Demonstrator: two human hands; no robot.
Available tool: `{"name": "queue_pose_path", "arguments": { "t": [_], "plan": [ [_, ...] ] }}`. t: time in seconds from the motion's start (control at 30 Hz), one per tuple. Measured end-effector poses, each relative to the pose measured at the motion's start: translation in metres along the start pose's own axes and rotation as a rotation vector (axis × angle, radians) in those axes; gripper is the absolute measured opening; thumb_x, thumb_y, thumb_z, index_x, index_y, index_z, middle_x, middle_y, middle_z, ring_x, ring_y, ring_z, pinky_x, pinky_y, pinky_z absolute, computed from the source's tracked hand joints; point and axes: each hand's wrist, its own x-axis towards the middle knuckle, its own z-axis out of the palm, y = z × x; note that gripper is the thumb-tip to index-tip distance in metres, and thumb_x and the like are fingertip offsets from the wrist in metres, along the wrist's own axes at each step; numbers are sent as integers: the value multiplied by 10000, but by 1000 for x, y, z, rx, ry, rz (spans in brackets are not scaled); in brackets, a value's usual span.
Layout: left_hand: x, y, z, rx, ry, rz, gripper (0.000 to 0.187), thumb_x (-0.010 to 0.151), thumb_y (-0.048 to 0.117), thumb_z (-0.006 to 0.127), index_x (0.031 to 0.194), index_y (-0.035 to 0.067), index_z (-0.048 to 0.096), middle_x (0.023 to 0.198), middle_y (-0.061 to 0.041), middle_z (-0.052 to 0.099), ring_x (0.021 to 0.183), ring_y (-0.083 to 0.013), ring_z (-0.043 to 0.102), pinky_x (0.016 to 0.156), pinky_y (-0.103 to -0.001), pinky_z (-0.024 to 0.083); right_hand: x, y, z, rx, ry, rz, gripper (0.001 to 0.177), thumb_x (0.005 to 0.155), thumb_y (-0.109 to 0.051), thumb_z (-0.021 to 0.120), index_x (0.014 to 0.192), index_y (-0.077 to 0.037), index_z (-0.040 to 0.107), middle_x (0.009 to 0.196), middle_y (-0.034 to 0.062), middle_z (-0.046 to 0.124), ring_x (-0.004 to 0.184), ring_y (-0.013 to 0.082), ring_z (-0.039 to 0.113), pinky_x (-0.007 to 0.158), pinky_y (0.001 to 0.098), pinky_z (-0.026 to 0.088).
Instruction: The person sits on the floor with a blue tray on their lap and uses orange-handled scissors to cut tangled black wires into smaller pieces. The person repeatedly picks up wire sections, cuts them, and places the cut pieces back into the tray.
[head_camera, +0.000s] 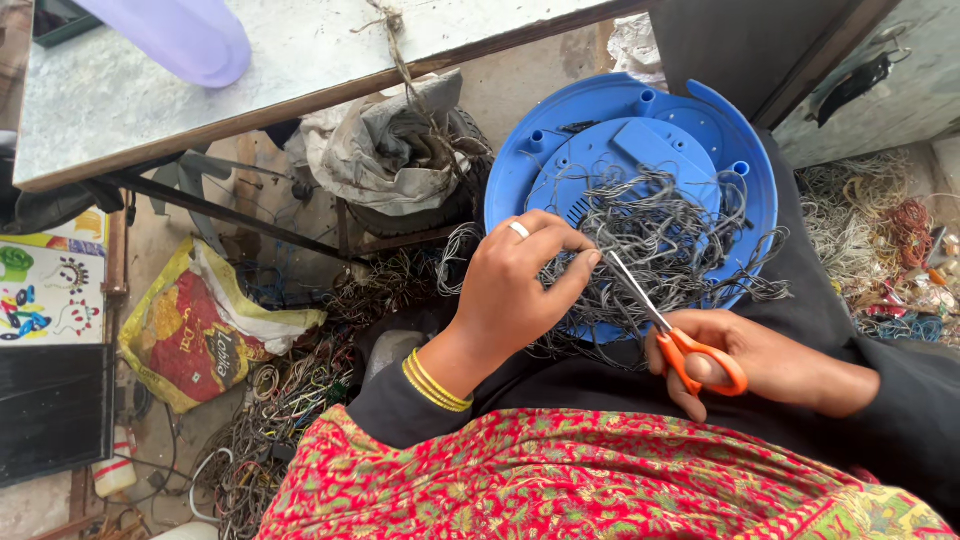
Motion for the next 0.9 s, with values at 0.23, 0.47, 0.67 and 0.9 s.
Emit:
{"name": "queue_pose_path", "arguments": {
  "t": [0.23, 0.47, 0.67, 0.9],
  "plan": [
    [0, 8, -6, -79, -72, -27, 111, 928, 190, 761, 886, 91, 734, 878, -28, 699, 862, -238, 673, 815, -394, 494, 2, -3, 4, 9, 54, -5, 583, 828, -512, 782, 1039, 6, 617, 725, 77, 657, 633, 168, 658, 621, 313, 514],
    [-2, 12, -5, -116, -108, -42, 98, 926, 207, 763, 912, 110, 755, 897, -20, 707, 884, -222, 683, 820, -384, 490, 3, -3, 5, -21, 71, -22, 537, 841, -485, 768, 1036, -6, 625, 723, 59, 656, 633, 149, 643, 597, 286, 460],
    [-2, 10, -3, 85, -27, 13, 80, 893, 232, 773, 875, 155, 770, 927, 20, 735, 1026, -224, 618, 959, -446, 375, 7, 0, 1, -77, 149, -14, 498, 861, -459, 764, 1002, 0, 635, 641, 48, 633, 579, 119, 564, 562, 270, 413],
    [3, 0, -10, 45, 22, -55, 88, 907, 212, 766, 962, 152, 735, 986, 19, 722, 1074, -219, 619, 1000, -419, 400, -4, -11, -10, -88, 176, 25, 588, 862, -559, 673, 1078, -13, 638, 640, 121, 717, 499, 102, 480, 466, 242, 340]
  ]
}}
